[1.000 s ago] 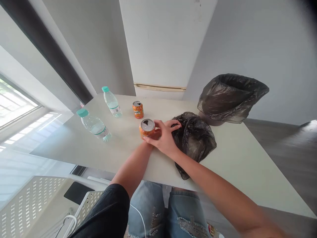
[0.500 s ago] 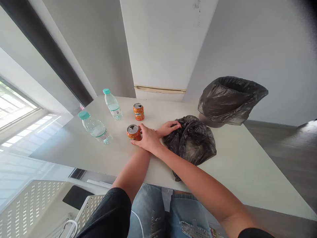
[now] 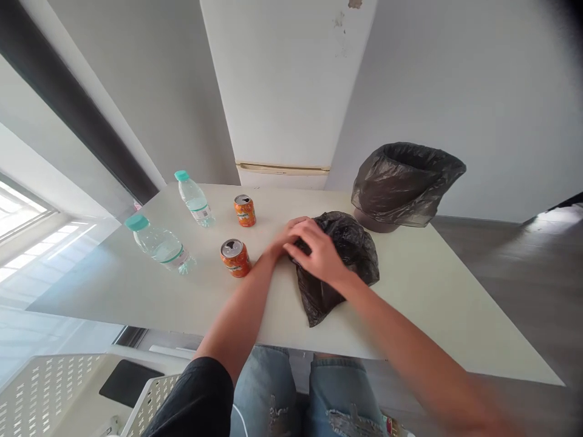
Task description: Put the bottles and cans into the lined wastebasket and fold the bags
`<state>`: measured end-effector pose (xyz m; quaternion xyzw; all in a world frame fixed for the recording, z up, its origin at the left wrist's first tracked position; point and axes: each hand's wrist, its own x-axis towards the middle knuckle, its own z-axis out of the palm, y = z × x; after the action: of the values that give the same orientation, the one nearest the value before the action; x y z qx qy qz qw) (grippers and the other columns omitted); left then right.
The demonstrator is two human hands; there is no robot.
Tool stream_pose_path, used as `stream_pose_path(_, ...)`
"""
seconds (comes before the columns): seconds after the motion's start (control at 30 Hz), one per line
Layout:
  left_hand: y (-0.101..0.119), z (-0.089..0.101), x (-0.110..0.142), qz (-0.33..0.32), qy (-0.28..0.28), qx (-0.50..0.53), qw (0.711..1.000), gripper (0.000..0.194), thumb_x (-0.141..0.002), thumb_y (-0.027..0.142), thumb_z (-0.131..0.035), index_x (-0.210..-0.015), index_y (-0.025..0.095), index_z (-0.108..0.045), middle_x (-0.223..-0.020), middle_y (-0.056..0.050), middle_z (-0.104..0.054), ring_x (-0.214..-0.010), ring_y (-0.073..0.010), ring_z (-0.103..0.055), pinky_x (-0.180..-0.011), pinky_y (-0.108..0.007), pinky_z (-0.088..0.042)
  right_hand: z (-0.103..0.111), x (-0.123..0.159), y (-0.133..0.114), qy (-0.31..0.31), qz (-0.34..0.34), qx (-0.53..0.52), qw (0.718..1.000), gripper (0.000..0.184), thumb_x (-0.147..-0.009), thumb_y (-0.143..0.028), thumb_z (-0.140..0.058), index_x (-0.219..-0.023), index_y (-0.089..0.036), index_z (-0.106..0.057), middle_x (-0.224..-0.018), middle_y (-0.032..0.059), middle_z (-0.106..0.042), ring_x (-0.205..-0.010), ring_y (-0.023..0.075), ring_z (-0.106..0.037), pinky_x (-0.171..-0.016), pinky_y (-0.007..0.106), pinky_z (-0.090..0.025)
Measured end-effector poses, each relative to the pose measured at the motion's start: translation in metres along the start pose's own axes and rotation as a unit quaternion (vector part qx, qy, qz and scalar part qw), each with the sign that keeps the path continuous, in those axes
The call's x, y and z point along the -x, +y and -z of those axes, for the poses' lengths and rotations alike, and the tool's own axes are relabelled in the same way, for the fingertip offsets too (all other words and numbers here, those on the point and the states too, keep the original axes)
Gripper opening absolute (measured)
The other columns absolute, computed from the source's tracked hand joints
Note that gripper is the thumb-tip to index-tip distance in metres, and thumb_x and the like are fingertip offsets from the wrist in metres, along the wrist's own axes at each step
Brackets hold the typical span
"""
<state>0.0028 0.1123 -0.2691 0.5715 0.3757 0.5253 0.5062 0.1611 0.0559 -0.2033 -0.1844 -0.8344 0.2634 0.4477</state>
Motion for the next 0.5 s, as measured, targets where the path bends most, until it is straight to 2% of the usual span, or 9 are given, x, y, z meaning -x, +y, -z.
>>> stream_pose_path(0.03,-0.001,0.000,0.000,0.009,0.013,0.020,1.000,0.042,-0.088,0.059,-0.079,-0.096,0.018,-0.076,-0.100,-0.007,-0.074,-0.103,-0.0267,-0.067,-0.099,-0.039,-0.053,0.023,0.005,0.009,0.028,0.004,0.020,0.999,0.009,-0.102,-0.037,-0.068,-0.108,-0.031,-0.072,-0.110,0.0088,-0.070,-0.114,0.0314,-0.064,-0.107,0.052,-0.051)
stream_pose_path(0.1,-0.003,0.000,-0.002,0.028,0.045,0.060,0.997,0.042,-0.088,0.060,-0.079,-0.097,0.019,-0.076,-0.093,-0.004,-0.073,-0.090,-0.0218,-0.067,-0.088,-0.035,-0.054,0.063,0.016,0.033,0.096,-0.009,0.072,0.993,0.009,-0.103,-0.036,-0.065,-0.099,-0.030,-0.072,-0.100,0.0083,-0.068,-0.102,0.0299,-0.063,-0.102,0.050,-0.052)
stream_pose_path(0.17,-0.004,0.001,-0.005,0.041,0.079,0.093,0.992,0.042,-0.085,0.059,-0.082,-0.096,0.020,-0.075,-0.090,-0.001,-0.072,-0.083,-0.0176,-0.065,-0.080,-0.029,-0.053,0.087,0.028,0.058,0.133,-0.028,0.117,0.984,0.016,-0.105,-0.037,-0.061,-0.096,-0.029,-0.071,-0.095,0.0080,-0.067,-0.095,0.0289,-0.062,-0.097,0.049,-0.052)
stream_pose_path(0.23,-0.004,0.005,-0.007,0.045,0.104,0.120,0.986,0.041,-0.081,0.057,-0.086,-0.094,0.020,-0.074,-0.090,0.000,-0.072,-0.081,-0.0155,-0.065,-0.075,-0.025,-0.052,0.095,0.040,0.081,0.130,-0.048,0.148,0.979,0.019,-0.106,-0.040,-0.057,-0.102,-0.028,-0.071,-0.101,0.0090,-0.070,-0.100,0.0298,-0.063,-0.099,0.050,-0.052)
stream_pose_path(0.3,-0.002,0.009,-0.008,0.050,0.123,0.141,0.981,0.041,-0.080,0.056,-0.088,-0.094,0.020,-0.074,-0.091,0.000,-0.072,-0.082,-0.0148,-0.066,-0.073,-0.024,-0.052,0.095,0.048,0.098,0.123,-0.075,0.159,0.977,0.024,-0.105,-0.044,-0.058,-0.116,-0.027,-0.071,-0.119,0.0108,-0.073,-0.114,0.0318,-0.064,-0.106,0.053,-0.051)
stream_pose_path(0.4,0.000,0.014,-0.010,0.071,0.137,0.170,0.973,0.041,-0.079,0.055,-0.087,-0.095,0.020,-0.072,-0.088,0.000,-0.072,-0.078,-0.0147,-0.066,-0.072,-0.024,-0.053,0.092,0.054,0.115,0.120,-0.140,0.141,0.973,0.049,-0.098,-0.054,-0.069,-0.138,-0.027,-0.063,-0.143,0.0130,-0.067,-0.132,0.0347,-0.060,-0.114,0.056,-0.048)
stream_pose_path(0.47,0.001,0.016,-0.011,0.088,0.144,0.200,0.965,0.039,-0.080,0.053,-0.086,-0.095,0.021,-0.070,-0.085,0.001,-0.071,-0.075,-0.0147,-0.067,-0.072,-0.025,-0.054,0.094,0.056,0.124,0.106,-0.188,0.116,0.969,0.068,-0.088,-0.056,-0.078,-0.146,-0.026,-0.059,-0.143,0.0140,-0.067,-0.129,0.0355,-0.063,-0.113,0.056,-0.049)
stream_pose_path(0.5,0.001,0.016,-0.012,0.095,0.147,0.215,0.961,0.037,-0.080,0.051,-0.086,-0.094,0.021,-0.069,-0.085,0.001,-0.071,-0.074,-0.0147,-0.067,-0.072,-0.026,-0.055,0.095,0.057,0.128,0.100,-0.210,0.103,0.967,0.071,-0.085,-0.055,-0.081,-0.145,-0.025,-0.060,-0.137,0.0138,-0.071,-0.123,0.0352,-0.066,-0.110,0.055,-0.050)
